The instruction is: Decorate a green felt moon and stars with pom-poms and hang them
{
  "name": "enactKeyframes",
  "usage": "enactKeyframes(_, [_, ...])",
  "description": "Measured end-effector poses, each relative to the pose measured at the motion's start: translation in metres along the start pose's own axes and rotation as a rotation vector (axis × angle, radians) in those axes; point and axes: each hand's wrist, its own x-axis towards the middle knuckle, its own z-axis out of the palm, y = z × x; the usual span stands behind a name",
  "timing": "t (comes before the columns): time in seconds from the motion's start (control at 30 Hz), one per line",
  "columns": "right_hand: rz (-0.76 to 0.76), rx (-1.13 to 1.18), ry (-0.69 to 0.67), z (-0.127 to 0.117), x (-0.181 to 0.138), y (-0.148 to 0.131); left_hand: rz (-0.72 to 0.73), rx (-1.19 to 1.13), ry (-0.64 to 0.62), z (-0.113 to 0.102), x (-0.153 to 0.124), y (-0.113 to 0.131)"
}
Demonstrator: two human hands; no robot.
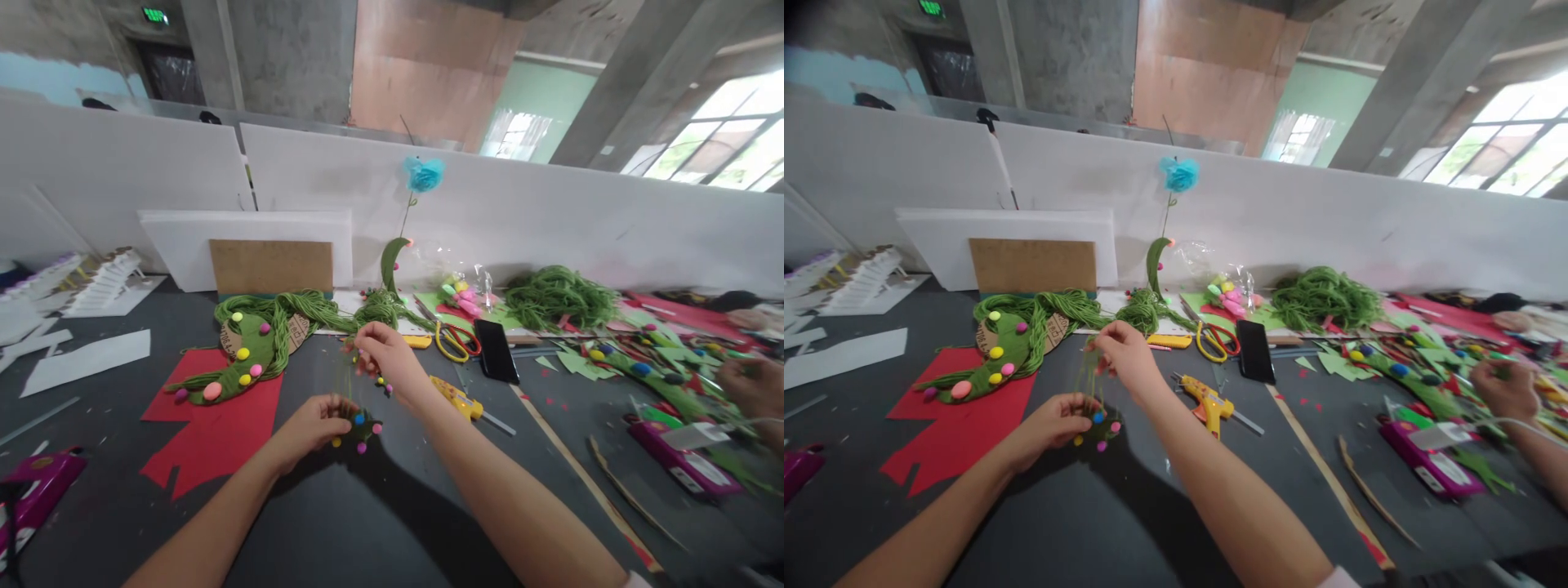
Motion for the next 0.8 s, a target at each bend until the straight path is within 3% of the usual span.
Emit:
enactKeyframes(0.17, [-0.060,-0.143,0.128,-0.012,0.010,0.006,-0.030,0.037,0.050,0.001,0.001,0.001])
enactKeyframes(0.47, [-0.139,-0.595,0.119,-0.039,0.000,0.009,0.067,0.175,0.261,-0.004,0.008,-0.006])
enactKeyframes(0.63, [-0.109,-0.876,-0.081,-0.051,-0.020,0.011,0.117,0.198,0.383,-0.012,0.009,-0.003])
enactKeyframes(0.8, [-0.104,-1.068,-0.242,-0.032,-0.035,0.023,0.144,0.120,0.414,-0.017,0.002,0.008])
